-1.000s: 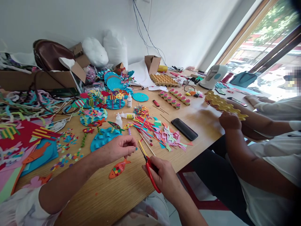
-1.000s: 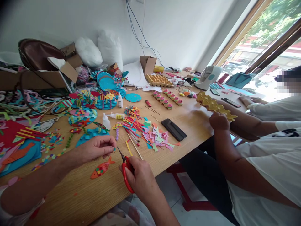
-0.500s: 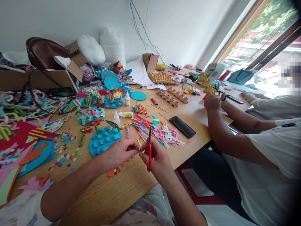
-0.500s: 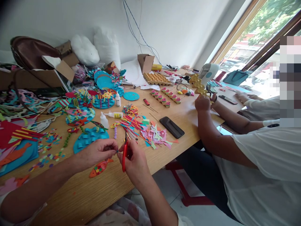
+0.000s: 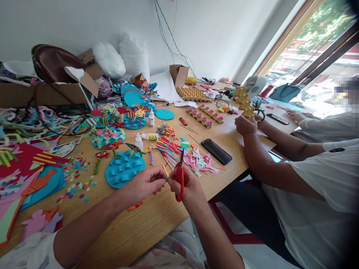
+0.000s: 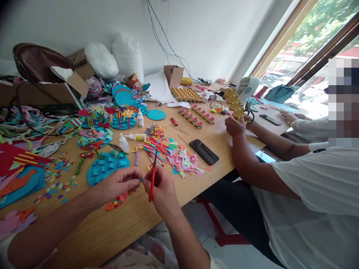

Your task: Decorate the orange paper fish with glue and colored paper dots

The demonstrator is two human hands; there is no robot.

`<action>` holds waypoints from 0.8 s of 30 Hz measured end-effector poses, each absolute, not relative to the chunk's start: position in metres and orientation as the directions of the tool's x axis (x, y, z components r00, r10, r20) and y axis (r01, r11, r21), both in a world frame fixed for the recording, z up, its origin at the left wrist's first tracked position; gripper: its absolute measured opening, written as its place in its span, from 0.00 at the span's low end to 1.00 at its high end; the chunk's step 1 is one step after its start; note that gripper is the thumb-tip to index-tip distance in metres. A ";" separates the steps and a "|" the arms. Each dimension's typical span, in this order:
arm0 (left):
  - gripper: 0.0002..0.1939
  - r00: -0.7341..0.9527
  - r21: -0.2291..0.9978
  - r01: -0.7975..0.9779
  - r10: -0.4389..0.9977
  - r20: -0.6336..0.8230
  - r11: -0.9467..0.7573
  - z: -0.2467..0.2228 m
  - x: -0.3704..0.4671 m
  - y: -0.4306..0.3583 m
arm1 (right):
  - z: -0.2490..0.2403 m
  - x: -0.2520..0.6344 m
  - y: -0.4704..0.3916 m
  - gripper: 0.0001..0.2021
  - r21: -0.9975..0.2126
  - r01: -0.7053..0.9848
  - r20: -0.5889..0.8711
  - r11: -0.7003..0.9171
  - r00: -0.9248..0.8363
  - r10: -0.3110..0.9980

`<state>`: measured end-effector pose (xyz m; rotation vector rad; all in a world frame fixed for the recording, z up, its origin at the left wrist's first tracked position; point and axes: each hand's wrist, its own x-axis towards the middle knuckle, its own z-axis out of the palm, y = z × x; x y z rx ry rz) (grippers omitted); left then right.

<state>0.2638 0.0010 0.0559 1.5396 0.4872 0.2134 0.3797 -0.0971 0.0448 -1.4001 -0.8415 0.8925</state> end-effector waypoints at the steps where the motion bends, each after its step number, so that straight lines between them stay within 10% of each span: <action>1: 0.09 0.885 0.988 0.154 0.441 -0.151 0.029 0.054 0.264 0.000 | 0.044 0.379 -0.097 0.10 -1.000 -0.017 -0.024 -0.018 0.439 0.898; 12: 0.09 0.751 0.986 -0.012 0.653 -0.099 0.164 0.058 0.263 -0.002 | 0.033 0.369 -0.115 0.08 -0.904 0.413 0.055 -0.107 0.363 0.930; 24: 0.07 0.767 0.983 -0.066 0.639 -0.060 0.171 0.055 0.263 -0.004 | 0.033 0.366 -0.113 0.11 -0.876 0.468 0.047 -0.119 0.328 0.944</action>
